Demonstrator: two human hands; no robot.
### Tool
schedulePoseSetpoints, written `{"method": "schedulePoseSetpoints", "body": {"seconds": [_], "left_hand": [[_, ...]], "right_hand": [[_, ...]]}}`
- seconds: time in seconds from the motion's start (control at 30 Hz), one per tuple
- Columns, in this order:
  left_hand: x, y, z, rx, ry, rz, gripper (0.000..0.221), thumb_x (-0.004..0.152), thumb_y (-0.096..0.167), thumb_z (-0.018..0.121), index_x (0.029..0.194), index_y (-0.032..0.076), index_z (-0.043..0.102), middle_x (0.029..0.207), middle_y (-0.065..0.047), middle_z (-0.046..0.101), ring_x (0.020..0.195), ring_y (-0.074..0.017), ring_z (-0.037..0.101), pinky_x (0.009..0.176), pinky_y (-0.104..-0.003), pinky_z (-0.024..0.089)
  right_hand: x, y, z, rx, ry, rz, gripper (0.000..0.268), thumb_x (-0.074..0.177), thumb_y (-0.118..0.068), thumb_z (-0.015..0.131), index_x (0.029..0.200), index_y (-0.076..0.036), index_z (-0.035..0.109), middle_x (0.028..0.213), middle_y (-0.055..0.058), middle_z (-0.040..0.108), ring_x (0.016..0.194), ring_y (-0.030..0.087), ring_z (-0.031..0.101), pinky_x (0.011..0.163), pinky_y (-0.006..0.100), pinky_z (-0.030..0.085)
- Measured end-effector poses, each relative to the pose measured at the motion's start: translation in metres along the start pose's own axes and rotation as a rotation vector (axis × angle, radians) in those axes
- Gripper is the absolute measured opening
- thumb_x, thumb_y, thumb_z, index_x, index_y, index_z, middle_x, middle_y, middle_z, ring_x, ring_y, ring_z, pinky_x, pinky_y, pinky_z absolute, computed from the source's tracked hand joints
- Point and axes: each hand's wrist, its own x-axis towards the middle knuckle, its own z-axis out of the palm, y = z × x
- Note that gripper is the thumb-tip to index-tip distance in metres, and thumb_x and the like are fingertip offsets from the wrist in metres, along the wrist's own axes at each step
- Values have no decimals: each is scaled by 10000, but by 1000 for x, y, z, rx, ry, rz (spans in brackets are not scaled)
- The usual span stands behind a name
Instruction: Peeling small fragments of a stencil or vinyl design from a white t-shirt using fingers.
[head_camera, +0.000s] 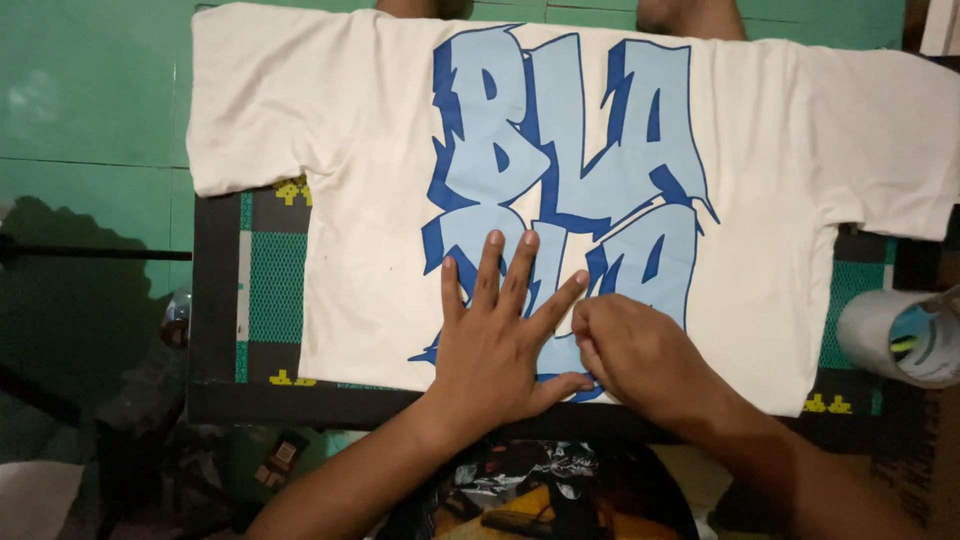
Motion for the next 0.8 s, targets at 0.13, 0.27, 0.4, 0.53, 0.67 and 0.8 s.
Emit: {"method": "schedulePoseSetpoints", "body": {"seconds": [0.13, 0.27, 0.4, 0.53, 0.67, 0.8], "left_hand": [[0, 1, -2, -14, 1, -9, 908, 858, 788, 477, 1593, 269, 351, 1671, -228, 75, 1526, -471, -37, 1108, -754, -22], [0, 1, -1, -56, 17, 0, 895, 875, 773, 434, 1570, 210, 408, 1661, -241, 81, 1519, -478, -37, 1102, -754, -40], [0, 1, 1, -49, 27, -1, 904, 879, 794, 393, 1573, 215, 408, 1663, -232, 60, 1519, -464, -56, 1108, -748, -54], [0, 2, 0, -48, 15, -1, 911, 870, 783, 436, 1572, 202, 403, 1660, -249, 79, 1517, -489, -26, 1100, -757, -34], [0, 2, 0, -41, 30, -3, 911, 871, 790, 419, 1575, 211, 402, 1665, -231, 52, 1521, -465, -57, 1109, -745, -56], [-1, 1, -1, -3, 8, -6, 928, 861, 815, 420, 1601, 262, 338, 1674, -217, 56, 1529, -453, -53, 1116, -741, -31]], "right_hand": [[9, 5, -2, 36, -27, 36, 213, 807, 6, 674, 931, -92, 532, 751, 44, 584, 570, 174, 545, 523, 327, 459], [14, 13, -7, 179, -88, 164, 352, 750, -28, 734, 1016, -100, 514, 653, -20, 651, 511, 122, 646, 484, 271, 510], [14, 12, -5, 139, -114, 155, 370, 764, -40, 745, 1041, -98, 507, 680, -21, 649, 527, 108, 646, 478, 271, 512], [15, 13, -6, 161, -101, 216, 350, 769, -39, 716, 1037, -108, 504, 640, -28, 656, 468, 115, 653, 442, 270, 501], [13, 14, -1, 146, -72, 184, 344, 764, -49, 719, 1032, -98, 510, 645, -24, 642, 474, 117, 621, 443, 272, 491], [3, -1, 0, 33, 63, 29, 301, 792, 12, 720, 1038, -44, 556, 702, 28, 618, 559, 145, 595, 523, 283, 481]]}}
